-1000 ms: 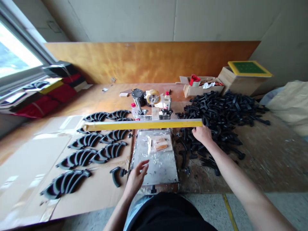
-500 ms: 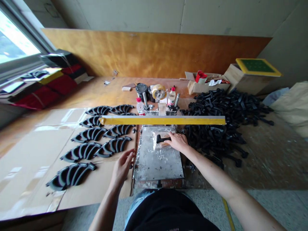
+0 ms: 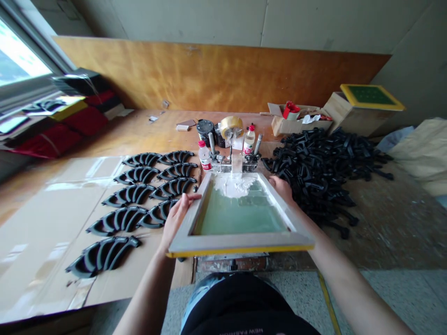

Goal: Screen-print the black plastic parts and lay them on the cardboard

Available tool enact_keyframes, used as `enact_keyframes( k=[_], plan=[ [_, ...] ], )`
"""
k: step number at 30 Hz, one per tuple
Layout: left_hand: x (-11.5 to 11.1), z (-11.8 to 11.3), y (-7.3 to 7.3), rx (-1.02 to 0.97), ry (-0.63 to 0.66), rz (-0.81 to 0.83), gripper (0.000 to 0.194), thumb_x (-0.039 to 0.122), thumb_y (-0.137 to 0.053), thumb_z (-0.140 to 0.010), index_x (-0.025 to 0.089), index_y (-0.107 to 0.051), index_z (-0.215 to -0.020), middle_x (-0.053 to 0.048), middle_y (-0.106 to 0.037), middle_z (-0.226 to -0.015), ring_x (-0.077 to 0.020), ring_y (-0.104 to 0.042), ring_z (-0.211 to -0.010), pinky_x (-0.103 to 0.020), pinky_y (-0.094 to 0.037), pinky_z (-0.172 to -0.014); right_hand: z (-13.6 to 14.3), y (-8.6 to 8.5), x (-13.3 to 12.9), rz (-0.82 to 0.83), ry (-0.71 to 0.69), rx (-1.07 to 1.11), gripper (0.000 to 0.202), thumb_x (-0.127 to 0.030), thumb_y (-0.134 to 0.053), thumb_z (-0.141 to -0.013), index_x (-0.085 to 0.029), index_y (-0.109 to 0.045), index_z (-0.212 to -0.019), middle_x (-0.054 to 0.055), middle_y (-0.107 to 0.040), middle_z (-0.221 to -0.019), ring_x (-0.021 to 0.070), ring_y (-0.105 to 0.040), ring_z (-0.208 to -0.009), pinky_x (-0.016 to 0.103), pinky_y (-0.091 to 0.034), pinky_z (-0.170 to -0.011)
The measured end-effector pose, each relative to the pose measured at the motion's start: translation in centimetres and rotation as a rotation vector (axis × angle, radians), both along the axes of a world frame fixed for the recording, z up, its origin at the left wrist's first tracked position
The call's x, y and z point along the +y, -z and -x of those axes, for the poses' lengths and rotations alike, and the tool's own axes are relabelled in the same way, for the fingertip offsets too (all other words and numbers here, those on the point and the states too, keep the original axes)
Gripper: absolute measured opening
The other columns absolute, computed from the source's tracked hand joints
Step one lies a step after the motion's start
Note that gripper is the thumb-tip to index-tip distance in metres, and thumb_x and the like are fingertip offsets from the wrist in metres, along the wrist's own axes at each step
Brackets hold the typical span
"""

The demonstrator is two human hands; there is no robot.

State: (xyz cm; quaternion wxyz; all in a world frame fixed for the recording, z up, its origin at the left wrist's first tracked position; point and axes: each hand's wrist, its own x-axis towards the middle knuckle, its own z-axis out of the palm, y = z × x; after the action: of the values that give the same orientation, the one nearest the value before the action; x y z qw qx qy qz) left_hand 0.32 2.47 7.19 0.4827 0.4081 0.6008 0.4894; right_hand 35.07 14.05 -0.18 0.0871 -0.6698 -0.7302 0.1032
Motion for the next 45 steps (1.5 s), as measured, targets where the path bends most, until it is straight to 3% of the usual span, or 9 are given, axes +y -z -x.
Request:
enact_keyframes(
  k=[2,5,8,12,18,26,31,38,45],
  plan=[
    [-1.4,0.6,2.9,0.052,0.075,0.127,0.069,0.071,-0.059,-0.076,0.016,-0.069,-0.116,-0.004,-0.069,-0.082,-0.0158,-0.059,-0.064,-0.024,-0.045,-0.054,0.1,-1.5,1.0,-0.17,0.046,0.067,0.045,-0.029,-0.042,-0.098,-0.016,-0.049,-0.141,0.017,-0.059,-0.134,0.0283,-0.054,-0.125,0.044,-0.045,-0.103],
    [-2.3,0.6,7.5,0.074,0.111,0.179,0.084,0.067,-0.065,-0.073,0.017,-0.052,-0.14,-0.002,-0.068,-0.078,-0.0166,-0.061,-0.065,-0.025,-0.046,-0.056,4.2,-2.4,2.5,-0.425,-0.158,0.179,0.058,-0.027,-0.064,-0.088,-0.017,-0.047,-0.142,0.015,-0.05,-0.142,0.0273,-0.044,-0.134,0.042,-0.038,-0.111],
    [-2.0,0.1,10.8,0.125,0.092,0.184,0.084,0.063,-0.061,-0.077,0.017,-0.045,-0.146,-0.001,-0.067,-0.075,-0.018,-0.063,-0.067,-0.028,-0.049,-0.061,8.9,-2.2,3.6,-0.348,-0.35,0.137,0.047,-0.022,-0.068,-0.084,-0.018,-0.056,-0.129,0.012,-0.058,-0.128,0.0243,-0.055,-0.119,0.037,-0.045,-0.102],
    [-1.9,0.1,12.3,0.208,0.065,0.176,0.074,0.062,-0.059,-0.079,0.019,-0.053,-0.139,-0.005,-0.072,-0.087,-0.0223,-0.068,-0.079,-0.033,-0.054,-0.073,10.8,-1.4,4.0,-0.147,-0.381,-0.018,0.015,-0.027,-0.066,-0.087,-0.017,-0.065,-0.099,0.008,-0.067,-0.101,0.0217,-0.061,-0.097,0.03,-0.048,-0.085],
    [-2.0,0.3,12.4,0.205,0.064,0.151,0.069,0.058,-0.059,-0.081,0.018,-0.056,-0.137,-0.01,-0.074,-0.104,-0.0272,-0.069,-0.097,-0.038,-0.054,-0.084,10.1,-0.6,1.1,-0.212,-0.337,-0.086,0.009,-0.018,-0.057,-0.089,-0.017,-0.064,-0.095,0.011,-0.068,-0.1,0.0234,-0.058,-0.099,0.031,-0.045,-0.084],
    [-2.0,0.3,13.1,0.149,0.1,0.162,0.074,0.06,-0.056,-0.083,0.015,-0.05,-0.142,-0.014,-0.07,-0.121,-0.0278,-0.066,-0.11,-0.038,-0.05,-0.094,8.1,-2.3,-3.1,-0.11,-0.917,0.033,0.005,-0.014,-0.061,-0.084,-0.018,-0.064,-0.084,0.006,-0.066,-0.088,0.0204,-0.058,-0.088,0.03,-0.045,-0.079],
    [-2.0,0.3,12.1,0.123,0.08,0.156,0.075,0.06,-0.059,-0.08,0.015,-0.053,-0.139,-0.012,-0.073,-0.11,-0.0273,-0.068,-0.102,-0.037,-0.054,-0.087,8.7,-1.5,-2.2,-0.227,-0.717,0.1,0.01,-0.01,-0.058,-0.085,-0.018,-0.063,-0.084,0.007,-0.064,-0.091,0.0219,-0.057,-0.094,0.032,-0.046,-0.08],
    [-2.0,0.2,10.5,0.11,0.062,0.192,0.076,0.061,-0.063,-0.076,0.015,-0.055,-0.137,-0.008,-0.074,-0.089,-0.0242,-0.069,-0.082,-0.032,-0.054,-0.07,8.4,-1.1,-2.8,-0.21,-0.816,0.178,0.008,-0.016,-0.063,-0.088,-0.018,-0.068,-0.094,0.006,-0.066,-0.092,0.0208,-0.059,-0.094,0.032,-0.048,-0.084],
    [-1.8,0.6,3.5,0.025,0.066,0.137,0.07,0.067,-0.062,-0.078,0.019,-0.061,-0.129,-0.003,-0.07,-0.091,-0.0147,-0.06,-0.068,-0.023,-0.047,-0.058,8.9,-5.7,5.5,-0.186,-0.309,0.17,0.064,-0.033,-0.071,-0.085,-0.033,-0.047,-0.144,0.002,-0.071,-0.111,0.0203,-0.066,-0.096,0.03,-0.048,-0.087]
  ],
)
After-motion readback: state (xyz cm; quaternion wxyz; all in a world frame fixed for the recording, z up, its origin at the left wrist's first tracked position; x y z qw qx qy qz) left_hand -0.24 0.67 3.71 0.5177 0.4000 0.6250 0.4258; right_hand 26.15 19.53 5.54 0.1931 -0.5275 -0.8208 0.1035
